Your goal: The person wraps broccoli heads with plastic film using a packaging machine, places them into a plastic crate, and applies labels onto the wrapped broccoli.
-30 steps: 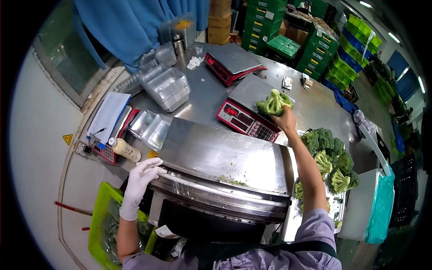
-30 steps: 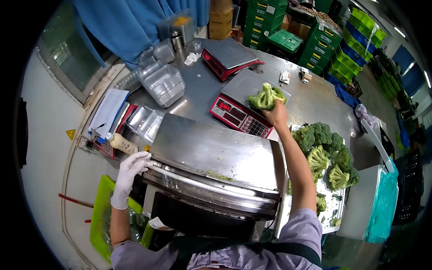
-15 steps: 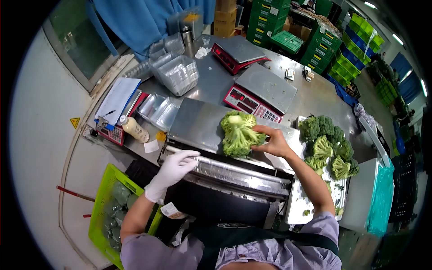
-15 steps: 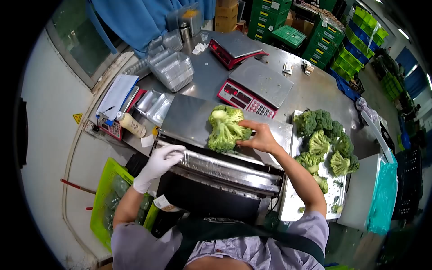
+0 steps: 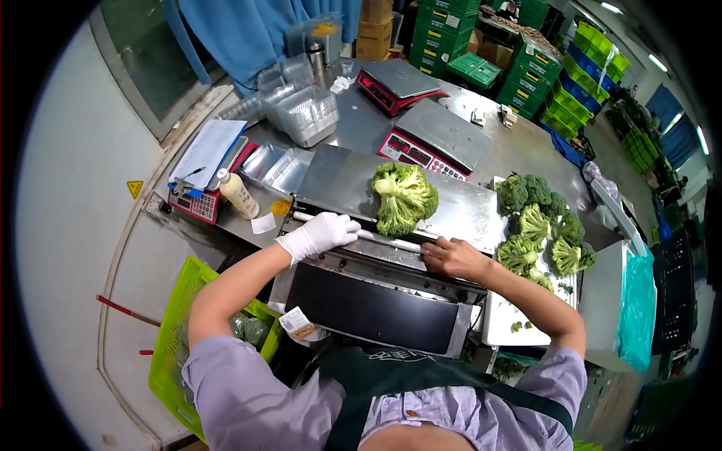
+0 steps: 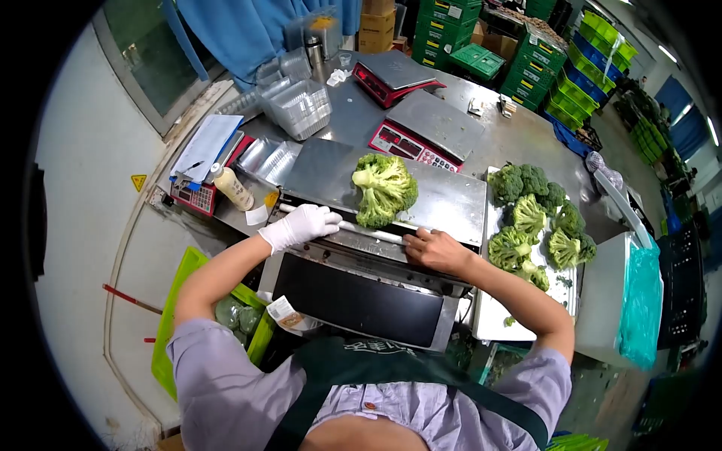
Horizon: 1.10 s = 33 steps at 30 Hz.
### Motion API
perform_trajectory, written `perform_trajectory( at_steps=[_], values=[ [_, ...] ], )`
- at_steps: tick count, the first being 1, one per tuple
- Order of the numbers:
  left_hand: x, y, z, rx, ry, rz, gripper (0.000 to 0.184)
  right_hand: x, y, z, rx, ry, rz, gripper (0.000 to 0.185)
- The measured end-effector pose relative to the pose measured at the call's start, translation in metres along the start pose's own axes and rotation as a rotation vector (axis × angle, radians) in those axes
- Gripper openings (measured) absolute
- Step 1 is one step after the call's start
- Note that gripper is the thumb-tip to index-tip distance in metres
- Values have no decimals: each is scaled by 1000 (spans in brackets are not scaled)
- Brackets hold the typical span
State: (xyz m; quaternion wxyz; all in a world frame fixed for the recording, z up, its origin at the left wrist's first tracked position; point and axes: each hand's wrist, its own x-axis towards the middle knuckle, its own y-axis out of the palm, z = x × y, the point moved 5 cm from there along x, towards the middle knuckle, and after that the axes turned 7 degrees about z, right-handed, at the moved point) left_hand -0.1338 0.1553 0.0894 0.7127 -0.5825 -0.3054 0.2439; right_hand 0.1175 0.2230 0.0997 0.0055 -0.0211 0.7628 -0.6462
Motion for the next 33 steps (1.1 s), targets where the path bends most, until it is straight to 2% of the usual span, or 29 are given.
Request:
perform_trajectory(
  at_steps=[2, 3, 4, 6, 7, 8, 9, 10, 11, 12, 13, 14, 15, 17, 18, 19, 20, 21, 22, 23, 24, 25, 26, 28, 30, 31, 33],
  values=[
    [-6, 4, 8, -269, -135, -16, 14, -4, 3, -1, 4, -15, 40, 21],
    [-13, 7, 11, -482, -269, -66, 10, -10, -1, -2, 98, 65, -7, 17],
    [-17, 4, 10, -643, -350, 0, 5, -16, -7, 2, 209, 152, -7, 15],
    [-31, -13, 4, -720, -281, 55, 10, -41, -6, 15, 305, 438, 144, 13],
    [-39, -35, -10, -1154, -520, 275, 16, -49, -24, 27, 474, 378, 51, 11],
    [-48, -45, -19, -1267, -444, 307, 20, -56, -51, 42, 645, 313, -39, 10],
    [-56, -67, -33, -1380, -420, 409, 22, -61, -79, 57, 844, 407, 36, 9],
    [-63, -86, -42, -1466, -310, 418, 22, -61, -111, 70, 1042, 501, 110, 7],
    [-67, -111, -46, -1416, -109, 402, 20, -57, -152, 78, 1087, 457, 28, 7],
    [-68, -142, -50, -1427, -115, 468, 18, -54, -182, 82, 1133, 415, -55, 8],
    [-66, -171, -47, -1369, -32, 377, 14, -55, -198, 77, 1141, 354, -239, 8],
    [-65, -196, -38, -1494, 19, 187, 14, -58, -210, 69, 1143, 294, -425, 8],
    [-58, -214, -21, -1505, 164, -28, 13, -53, -216, 49, 1079, 322, -520, 9],
    [-46, -219, 18, -1389, 25, -364, 15, -34, -210, -12, 1001, 442, -717, 17],
    [-29, -199, 42, -1347, -216, -537, 27, -23, -194, -43, 949, 748, -672, 28],
    [-9, -178, 61, -1305, -315, -595, 38, 3, -177, -67, 1011, 468, -724, 48],
    [5, -141, 88, -855, -330, -488, 51, 16, -146, -91, 843, 541, -490, 72],
    [23, -113, 88, -873, -427, -300, 66, 31, -118, -100, 657, 575, -312, 99],
    [33, -72, 95, -740, -425, -137, 85, 38, -78, -109, 652, 620, -140, 110],
    [39, -31, 98, -533, -459, 33, 108, 41, -34, -115, 638, 519, -50, 123],
    [41, -19, 86, -687, -478, 146, 120, 40, -2, -113, 577, 557, 104, 127],
    [44, 8, 79, -722, -480, 242, 125, 38, 20, -105, 559, 531, 84, 128],
    [50, 30, 73, -820, -478, 144, 126, 39, 17, -100, 733, 470, -74, 124],
    [60, 26, 60, -750, -520, 166, 120, 43, 10, -98, 879, 605, -120, 117],
    [69, 4, 59, -693, -516, -18, 108, 40, 23, -100, 798, 696, -127, 111],
    [74, 7, 61, -829, -449, -114, 102, 39, 20, -102, 778, 649, -238, 110],
    [74, -3, 59, -865, -404, -186, 104, 35, 17, -103, 765, 628, -404, 104]
  ],
)
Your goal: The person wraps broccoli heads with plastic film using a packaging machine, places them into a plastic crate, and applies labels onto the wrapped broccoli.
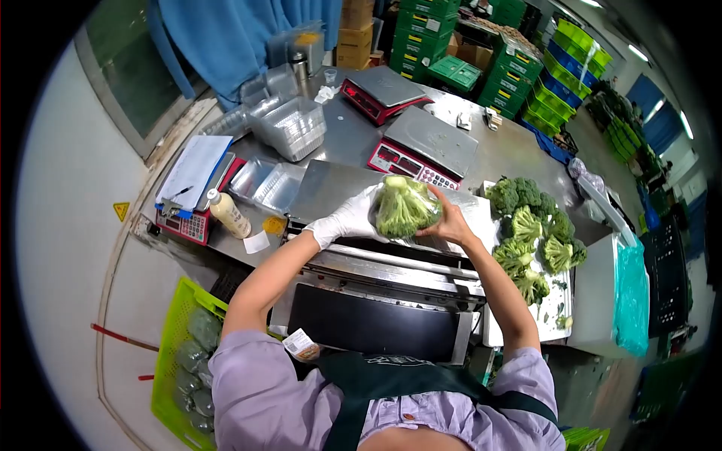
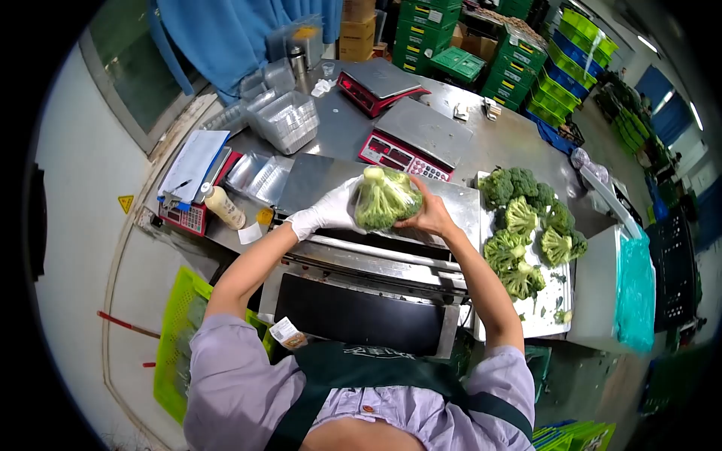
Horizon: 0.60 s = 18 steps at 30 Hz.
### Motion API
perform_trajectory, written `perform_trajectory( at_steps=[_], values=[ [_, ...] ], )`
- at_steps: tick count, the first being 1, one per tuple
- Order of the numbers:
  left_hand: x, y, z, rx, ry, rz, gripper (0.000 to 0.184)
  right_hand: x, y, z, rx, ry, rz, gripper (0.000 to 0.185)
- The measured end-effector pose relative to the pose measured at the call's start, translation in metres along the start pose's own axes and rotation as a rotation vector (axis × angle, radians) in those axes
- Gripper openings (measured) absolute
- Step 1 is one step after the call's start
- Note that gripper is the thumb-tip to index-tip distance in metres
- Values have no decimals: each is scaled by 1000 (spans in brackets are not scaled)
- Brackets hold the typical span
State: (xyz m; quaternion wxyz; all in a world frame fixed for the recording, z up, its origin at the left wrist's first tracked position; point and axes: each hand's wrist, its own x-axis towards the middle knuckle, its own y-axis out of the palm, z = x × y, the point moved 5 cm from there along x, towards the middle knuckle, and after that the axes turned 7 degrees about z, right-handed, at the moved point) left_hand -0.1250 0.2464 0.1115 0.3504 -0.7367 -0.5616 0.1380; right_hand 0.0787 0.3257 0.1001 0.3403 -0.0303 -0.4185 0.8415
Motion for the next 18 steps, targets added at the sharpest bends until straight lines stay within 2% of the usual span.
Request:
perform_trajectory(
  at_steps=[1, 2, 3, 4, 5, 7, 9, 11, 13, 15, 16, 17, 18],
  values=[
    [-2, -5, -10, -14, -5, -22, 105, -2, -1, 3, -1, 12, -17, 104],
    [-3, -2, -3, -77, -64, 38, 101, -7, -1, 1, 131, 110, -2, 97],
    [-6, 3, 2, -133, -57, 51, 89, -14, 0, 2, 264, 209, 7, 91],
    [-13, 7, -2, -134, -74, 100, 86, -22, -5, 21, 266, 230, 50, 77],
    [-22, 10, -11, -135, -87, 152, 82, -32, -7, 34, 261, 243, 71, 72],
    [-48, 12, -36, -154, -119, 172, 72, -59, -8, 56, 264, 335, 139, 72],
    [-76, 5, -77, -180, -45, 109, 64, -94, -1, 80, 379, 294, 100, 73],
    [-104, 13, -106, -223, -126, 198, 59, -130, 17, 102, 629, 356, 205, 71],
    [-141, 38, -108, -396, -342, 347, 59, -161, 23, 134, 952, 712, 500, 72],
    [-169, 66, -107, -791, -933, 576, 68, -188, 52, 133, 1204, 1001, 633, 64],
    [-181, 88, -101, -971, -1097, 670, 78, -204, 88, 113, 1371, 1017, 839, 68],
    [-173, 101, -105, -1082, -1052, 743, 81, -210, 111, 106, 1511, 996, 805, 72],
    [-175, 129, -87, -1244, -1014, 697, 80, -221, 132, 88, 1535, 1040, 869, 73]
  ],
)
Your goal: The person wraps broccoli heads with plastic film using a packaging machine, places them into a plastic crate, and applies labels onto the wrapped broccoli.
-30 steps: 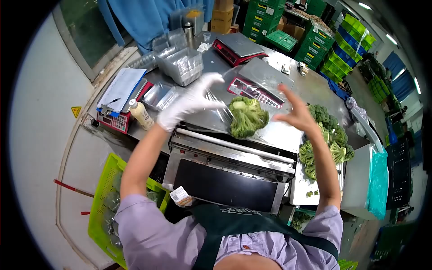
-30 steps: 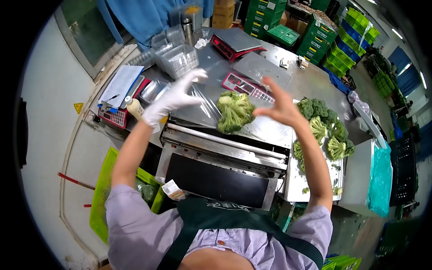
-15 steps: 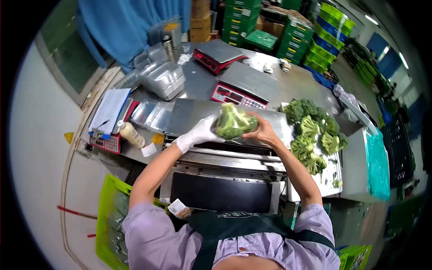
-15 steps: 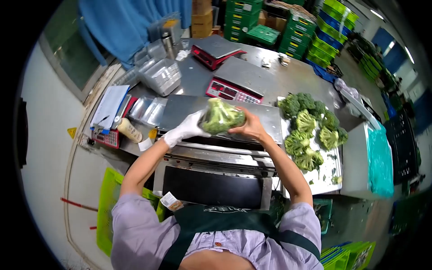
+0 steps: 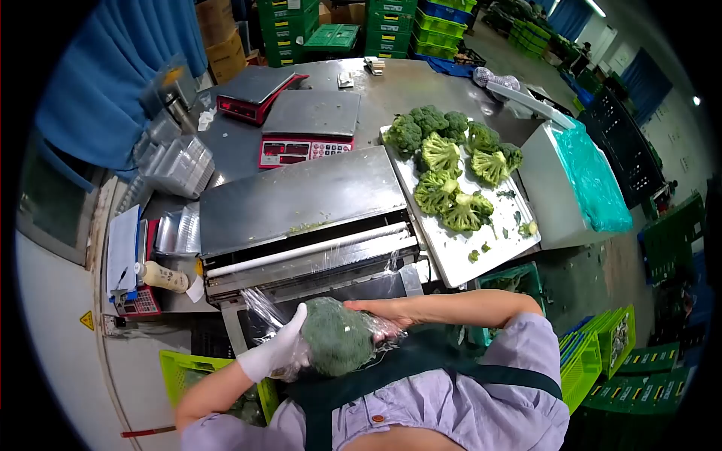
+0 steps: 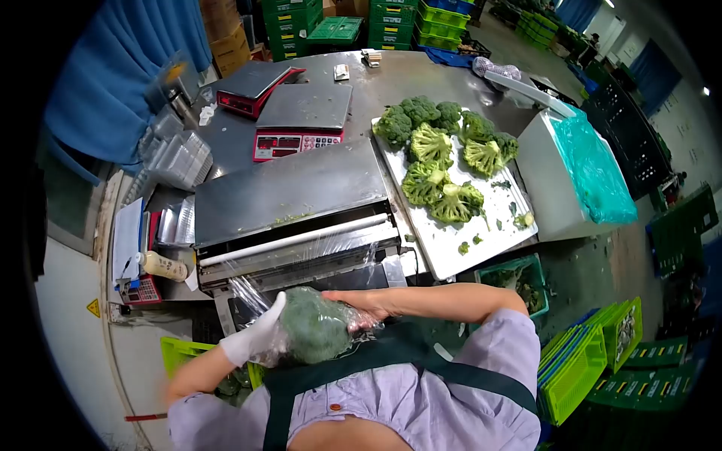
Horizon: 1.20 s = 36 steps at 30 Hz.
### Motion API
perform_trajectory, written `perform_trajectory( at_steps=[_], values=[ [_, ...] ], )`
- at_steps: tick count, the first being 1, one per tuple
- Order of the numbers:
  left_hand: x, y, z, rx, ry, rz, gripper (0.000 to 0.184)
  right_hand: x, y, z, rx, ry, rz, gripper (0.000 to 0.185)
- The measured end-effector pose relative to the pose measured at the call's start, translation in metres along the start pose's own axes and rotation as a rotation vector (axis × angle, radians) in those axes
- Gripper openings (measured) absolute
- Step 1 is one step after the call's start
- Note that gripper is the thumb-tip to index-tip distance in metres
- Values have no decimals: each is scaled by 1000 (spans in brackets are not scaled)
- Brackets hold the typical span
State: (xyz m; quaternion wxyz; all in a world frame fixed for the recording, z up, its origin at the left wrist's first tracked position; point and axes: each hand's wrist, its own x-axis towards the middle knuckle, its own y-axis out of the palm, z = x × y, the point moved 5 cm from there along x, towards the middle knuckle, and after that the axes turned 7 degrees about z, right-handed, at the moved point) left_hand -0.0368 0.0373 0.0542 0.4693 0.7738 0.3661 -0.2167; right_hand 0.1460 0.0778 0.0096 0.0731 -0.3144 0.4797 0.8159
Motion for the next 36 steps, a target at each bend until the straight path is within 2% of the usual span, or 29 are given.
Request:
perform_trajectory(
  at_steps=[2, 3, 6, 7, 8, 9, 10, 13, 14, 15, 17, 18, 21, 22, 23, 24, 27, 29, 30, 31, 32, 33, 35, 36],
  values=[
    [20, 1, 5, -192, 70, 86, 77, 6, -7, -13, 34, 74, 39, 76],
    [25, -3, 4, -64, 168, 78, 75, -7, -1, -11, -42, 28, -67, 78],
    [9, -2, 21, -162, 136, 8, 74, -39, 6, -25, -245, -115, -354, 82],
    [7, -7, 35, -275, 175, -142, 75, -48, 12, -29, -203, -248, -389, 71],
    [4, -20, 53, -116, 117, -264, 73, -56, 16, -35, -200, -374, -374, 51],
    [-12, -11, 48, 48, 154, -408, 70, -66, 21, -35, -445, -378, -527, 39],
    [-28, -1, 43, 215, 165, -564, 74, -69, 26, -44, -367, -488, -616, 38],
    [-38, 7, 54, 316, 449, -829, 56, -75, 21, -50, -298, -675, -833, 39],
    [-38, 6, 57, 325, 546, -913, 43, -79, 12, -48, -267, -773, -925, 40],
    [-41, -4, 58, 669, 762, -1118, 37, -85, 1, -44, -234, -875, -1021, 42],
    [-52, -24, 57, 831, 831, -1386, 32, -102, -24, -36, -94, -973, -1138, 45],
    [-48, -55, 81, 643, 684, -1405, 30, -106, -35, -41, -149, -923, -1198, 45],
    [-39, -54, 85, 1007, 709, -1534, 27, -120, -80, -62, -506, -767, -1440, 47],
    [-35, -56, 89, 1000, 699, -1536, 27, -123, -85, -66, -631, -716, -1499, 47],
    [-30, -56, 88, 1162, 644, -1607, 26, -126, -90, -68, -758, -667, -1557, 47],
    [-27, -51, 86, 1324, 581, -1672, 27, -126, -87, -65, -761, -664, -1494, 46],
    [-18, -39, 84, 1325, 485, -1726, 30, -124, -68, -56, -701, -680, -1358, 46],
    [-16, -29, 84, 1340, 442, -1752, 31, -119, -73, -63, -346, -786, -1127, 38],
    [-15, -28, 87, 1306, 372, -1737, 30, -118, -55, -53, -342, -781, -1129, 38],
    [-14, -29, 90, 1272, 304, -1723, 30, -113, -31, -40, 55, -842, -1047, 32],
    [-13, -28, 94, 1295, 328, -1734, 27, -107, -19, -36, 451, -881, -940, 27],
    [-12, -26, 95, 1297, 323, -1730, 27, -104, -22, -37, 553, -848, -884, 21],
    [-11, -19, 98, 1262, 330, -1754, 25, -97, -32, -39, 590, -871, -473, 23],
    [-11, -18, 101, 1265, 327, -1752, 25, -87, -38, -44, 560, -797, -469, 28]
  ],
)
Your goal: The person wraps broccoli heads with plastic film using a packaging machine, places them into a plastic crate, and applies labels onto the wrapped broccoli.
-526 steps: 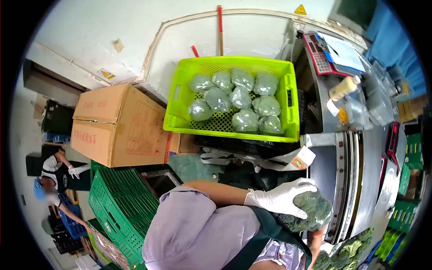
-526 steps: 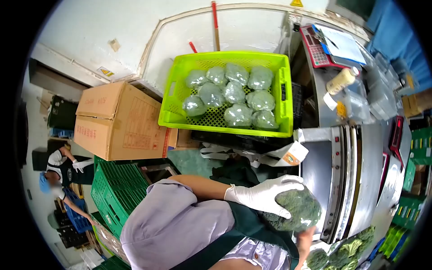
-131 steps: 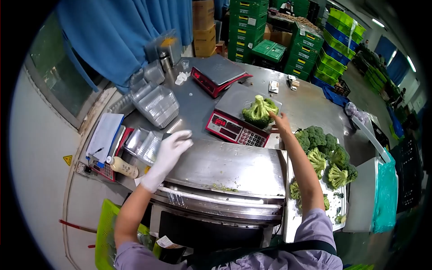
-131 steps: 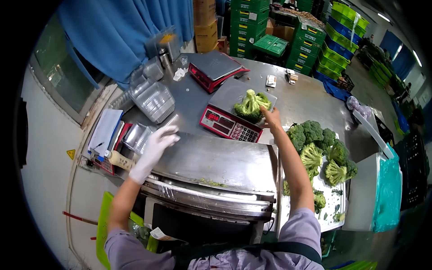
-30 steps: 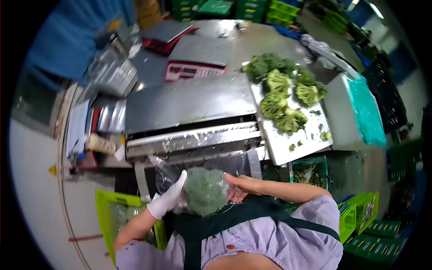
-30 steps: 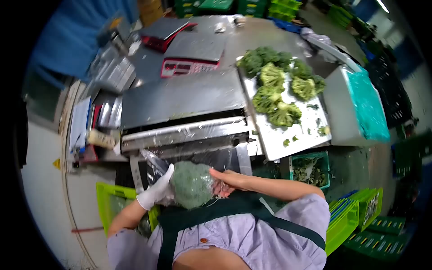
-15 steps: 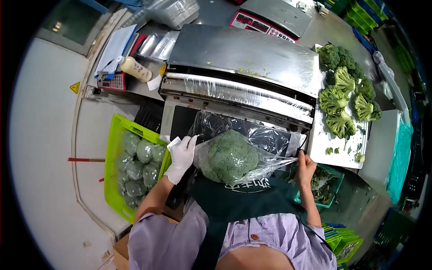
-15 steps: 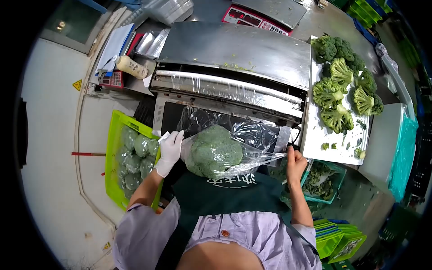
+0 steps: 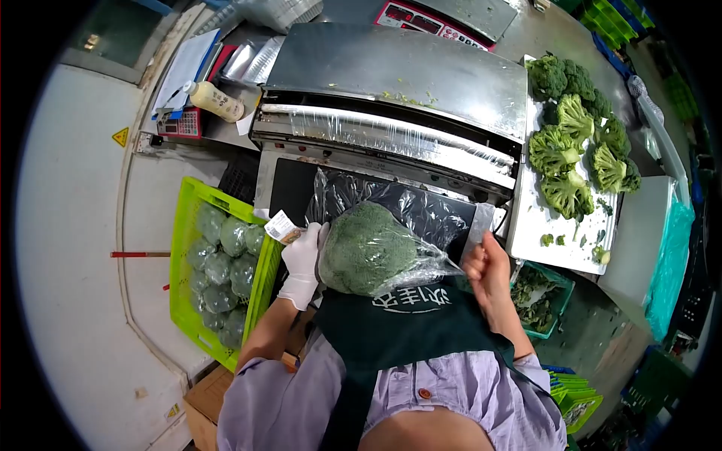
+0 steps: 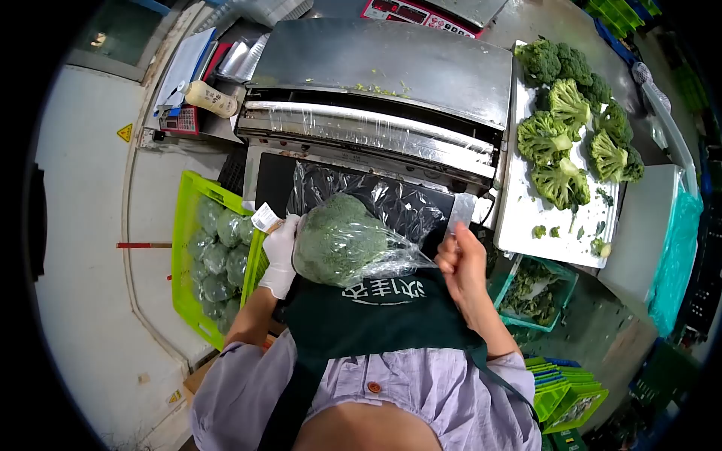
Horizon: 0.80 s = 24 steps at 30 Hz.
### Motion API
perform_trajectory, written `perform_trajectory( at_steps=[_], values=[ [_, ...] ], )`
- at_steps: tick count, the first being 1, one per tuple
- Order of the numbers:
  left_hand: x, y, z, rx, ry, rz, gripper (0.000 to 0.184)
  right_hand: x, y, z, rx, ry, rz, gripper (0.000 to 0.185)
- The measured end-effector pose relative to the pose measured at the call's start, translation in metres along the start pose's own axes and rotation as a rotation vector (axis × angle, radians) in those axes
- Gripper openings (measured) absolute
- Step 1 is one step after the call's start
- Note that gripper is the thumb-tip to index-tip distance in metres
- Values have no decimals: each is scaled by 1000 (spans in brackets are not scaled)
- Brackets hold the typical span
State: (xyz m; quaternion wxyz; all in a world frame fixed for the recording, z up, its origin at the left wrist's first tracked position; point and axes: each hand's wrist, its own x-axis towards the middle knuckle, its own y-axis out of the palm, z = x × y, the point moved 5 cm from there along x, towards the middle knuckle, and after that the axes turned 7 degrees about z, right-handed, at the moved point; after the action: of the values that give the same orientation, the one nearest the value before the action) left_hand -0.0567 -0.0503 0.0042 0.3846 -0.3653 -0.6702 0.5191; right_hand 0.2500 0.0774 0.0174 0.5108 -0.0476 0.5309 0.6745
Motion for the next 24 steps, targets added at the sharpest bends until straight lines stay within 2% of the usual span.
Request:
perform_trajectory(
  at_steps=[1, 2, 3, 4, 5, 7, 9, 11, 12, 13, 15, 17, 19, 20, 21, 22, 23, 24],
  values=[
    [-3, 1, 1, 53, 5, -13, 24, -1, 12, 3, -239, -57, 59, 33],
    [-3, 1, 2, 105, 13, -29, 24, 8, 1, 11, -666, -352, 14, 36],
    [3, -14, -1, 8, 56, -29, 26, 13, -7, 17, -1091, -648, -39, 39],
    [3, -14, 12, -229, -54, 17, 26, 11, 0, 24, -1416, -756, -80, 41],
    [2, -12, 23, -467, -166, 63, 26, 7, 12, 24, -1594, -836, 39, 38],
    [0, -18, 21, -503, -217, 88, 25, 11, 5, 10, -1725, -941, 188, 36],
    [1, -14, 29, -554, -230, 88, 25, 9, 2, 7, -1800, -900, 211, 36],
    [2, -10, 27, -572, -226, 79, 26, 6, 7, 7, -1773, -698, 247, 40],
    [2, -4, 26, -517, -232, 127, 26, 5, 7, 6, -1724, -645, 299, 44],
    [2, 1, 24, -465, -237, 175, 26, 0, 14, 7, -1756, -624, 311, 40],
    [3, 2, 17, -433, -187, 127, 26, 0, 12, 0, -1829, -554, 275, 32],
    [5, -5, -1, -257, 11, 11, 26, 6, 12, -11, -1995, -416, 303, 24],
    [3, 4, -22, -141, 74, 112, 25, 10, 16, -22, -2037, -548, 312, 19],
    [2, 10, -32, -196, 153, 249, 20, 11, 20, -29, -2079, -591, 340, 18],
    [-15, 43, -32, -780, 234, 442, 14, 12, 23, -39, -2121, -632, 366, 17],
    [-18, 48, -40, -808, 258, 528, 15, 16, 23, -49, -2191, -631, 287, 17],
    [-21, 52, -50, -836, 283, 612, 19, 20, 20, -52, -2253, -513, 277, 15],
    [-28, 64, -52, -839, 294, 606, 19, 19, 26, -46, -2103, -652, 317, 15]
  ],
)
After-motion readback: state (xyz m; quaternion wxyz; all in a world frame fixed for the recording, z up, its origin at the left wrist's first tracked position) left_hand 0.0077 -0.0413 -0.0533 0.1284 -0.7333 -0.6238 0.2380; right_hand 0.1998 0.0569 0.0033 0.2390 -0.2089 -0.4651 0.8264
